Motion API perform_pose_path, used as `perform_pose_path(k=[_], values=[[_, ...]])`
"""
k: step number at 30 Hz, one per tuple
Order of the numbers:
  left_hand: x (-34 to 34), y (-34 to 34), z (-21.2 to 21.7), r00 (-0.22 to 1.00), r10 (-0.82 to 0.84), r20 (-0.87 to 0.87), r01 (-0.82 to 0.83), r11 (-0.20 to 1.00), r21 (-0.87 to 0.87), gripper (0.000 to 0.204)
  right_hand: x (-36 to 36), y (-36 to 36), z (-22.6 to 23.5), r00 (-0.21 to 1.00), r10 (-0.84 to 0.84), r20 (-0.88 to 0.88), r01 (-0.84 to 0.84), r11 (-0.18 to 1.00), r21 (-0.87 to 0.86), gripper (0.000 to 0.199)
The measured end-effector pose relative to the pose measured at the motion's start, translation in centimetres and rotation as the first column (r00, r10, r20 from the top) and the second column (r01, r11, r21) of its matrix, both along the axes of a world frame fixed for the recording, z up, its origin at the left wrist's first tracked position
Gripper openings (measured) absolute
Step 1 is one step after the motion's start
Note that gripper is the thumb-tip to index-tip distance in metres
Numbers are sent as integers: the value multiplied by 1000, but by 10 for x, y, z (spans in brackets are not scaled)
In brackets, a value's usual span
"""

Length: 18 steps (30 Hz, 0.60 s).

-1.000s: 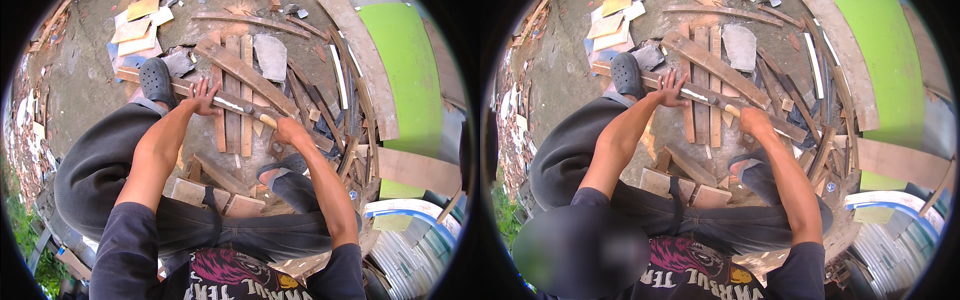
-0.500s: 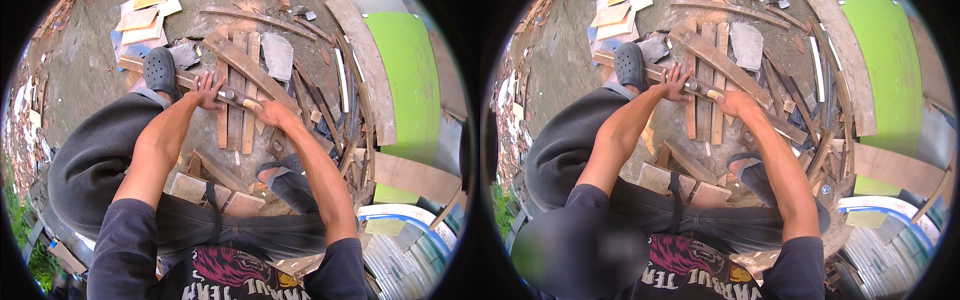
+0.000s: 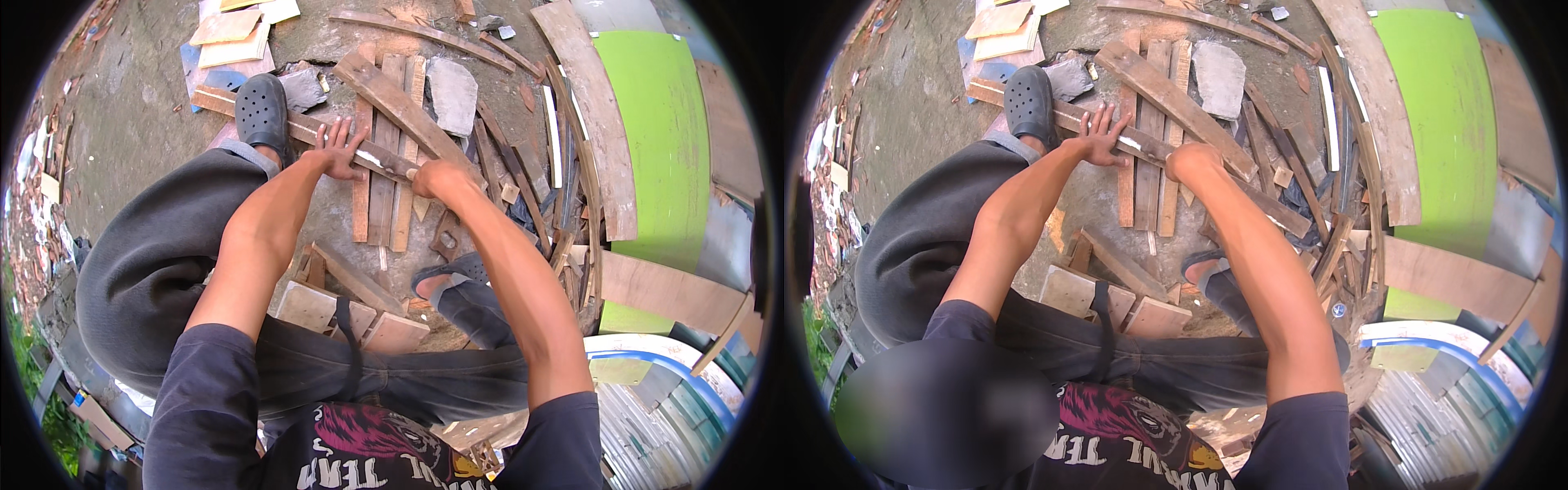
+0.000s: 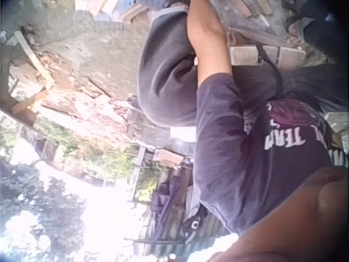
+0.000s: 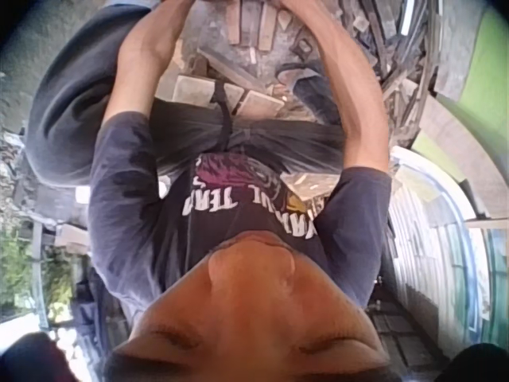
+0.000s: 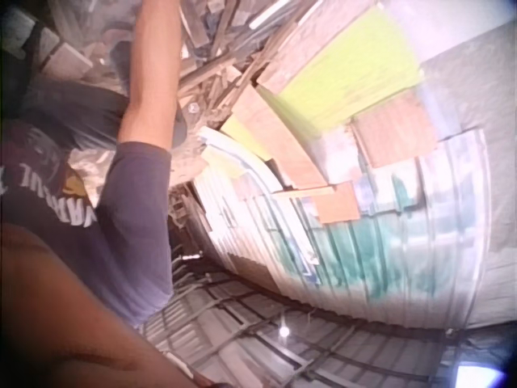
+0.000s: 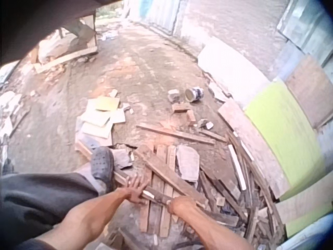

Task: The person sits on the ground and repeatedly strikes a long wooden plank with a hammer to break it into smaller pieces. The person then picks up and examines the broken pieces.

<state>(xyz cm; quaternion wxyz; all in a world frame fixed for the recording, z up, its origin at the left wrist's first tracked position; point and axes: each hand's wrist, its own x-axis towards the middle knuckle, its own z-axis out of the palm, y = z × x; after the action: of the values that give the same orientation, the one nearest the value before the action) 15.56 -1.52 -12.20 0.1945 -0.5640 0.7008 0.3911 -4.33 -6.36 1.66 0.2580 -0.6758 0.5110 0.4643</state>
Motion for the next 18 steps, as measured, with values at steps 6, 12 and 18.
perform_pose_path(k=[6,12,18], values=[[0,0,2,1000,13,-25,-12,1000,9,123,-11,-4,21,996,-54,-71,58,997,58,45],[-6,-3,2,1000,9,-17,-9,1000,-4,123,-112,45,22,888,-213,408,356,879,-316,67],[-3,-1,1,1000,22,19,-22,1000,-16,125,-91,105,34,421,-318,849,853,458,-251,44]])
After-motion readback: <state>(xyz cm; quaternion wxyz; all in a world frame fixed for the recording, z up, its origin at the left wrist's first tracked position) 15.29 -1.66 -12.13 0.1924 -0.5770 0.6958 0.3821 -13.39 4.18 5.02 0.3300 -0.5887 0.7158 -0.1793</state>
